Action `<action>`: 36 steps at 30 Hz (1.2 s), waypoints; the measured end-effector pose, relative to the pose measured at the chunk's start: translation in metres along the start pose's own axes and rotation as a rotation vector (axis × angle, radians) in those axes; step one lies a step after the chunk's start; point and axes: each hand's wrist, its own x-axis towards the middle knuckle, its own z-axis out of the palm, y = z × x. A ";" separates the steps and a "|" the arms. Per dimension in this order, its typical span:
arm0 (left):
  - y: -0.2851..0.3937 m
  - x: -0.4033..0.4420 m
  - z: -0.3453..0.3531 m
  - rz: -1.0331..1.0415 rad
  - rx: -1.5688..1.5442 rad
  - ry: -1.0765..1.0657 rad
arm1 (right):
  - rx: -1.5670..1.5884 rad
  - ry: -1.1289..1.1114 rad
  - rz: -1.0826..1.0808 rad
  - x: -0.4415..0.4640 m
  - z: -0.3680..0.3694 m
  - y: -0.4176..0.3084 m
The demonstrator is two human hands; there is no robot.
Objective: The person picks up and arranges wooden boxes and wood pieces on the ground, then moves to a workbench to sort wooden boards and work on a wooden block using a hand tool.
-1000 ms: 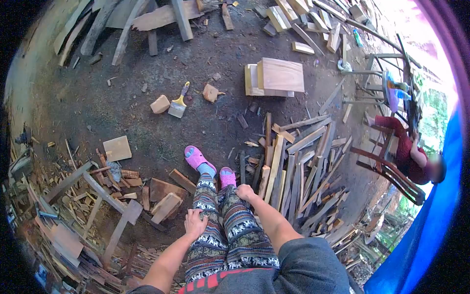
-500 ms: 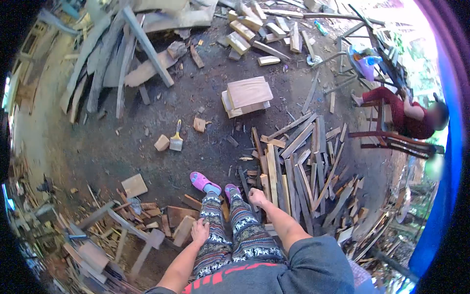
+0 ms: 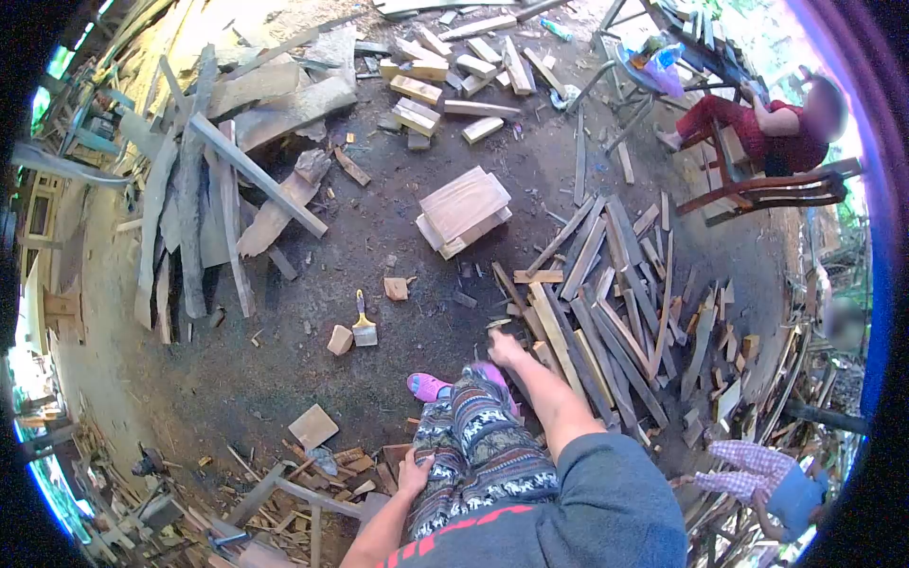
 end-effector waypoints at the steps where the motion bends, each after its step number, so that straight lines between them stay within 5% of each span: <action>1: -0.002 0.006 0.000 -0.009 0.011 -0.014 | 0.047 -0.027 0.024 0.014 -0.019 -0.023; 4: -0.023 0.018 0.020 0.134 -0.049 0.006 | -0.051 0.090 -0.001 0.089 -0.036 -0.039; 14: 0.082 0.023 -0.013 -0.124 0.030 0.060 | -0.032 0.384 0.018 0.286 -0.105 -0.069; 19: 0.101 0.029 -0.008 -0.178 0.034 0.091 | -0.096 0.242 0.066 0.277 -0.107 -0.071; 22: 0.113 0.031 -0.007 -0.237 0.029 0.041 | -0.075 0.394 -0.253 0.237 -0.071 -0.052; 27: 0.129 0.037 -0.009 -0.307 0.050 0.000 | -0.066 -0.330 -0.108 0.126 -0.020 -0.004; 29: 0.135 0.044 -0.011 -0.369 0.165 -0.088 | -0.271 -0.482 0.021 0.080 -0.028 -0.008; 31: 0.151 0.057 -0.031 -0.477 0.133 -0.106 | -0.114 -0.411 0.042 0.059 -0.008 0.035; 33: 0.117 0.085 -0.013 0.013 -0.179 0.076 | -0.153 -0.463 0.054 0.045 -0.037 0.012; 36: 0.208 0.071 -0.087 0.293 -0.745 0.138 | -0.229 -0.661 0.088 0.019 -0.091 -0.049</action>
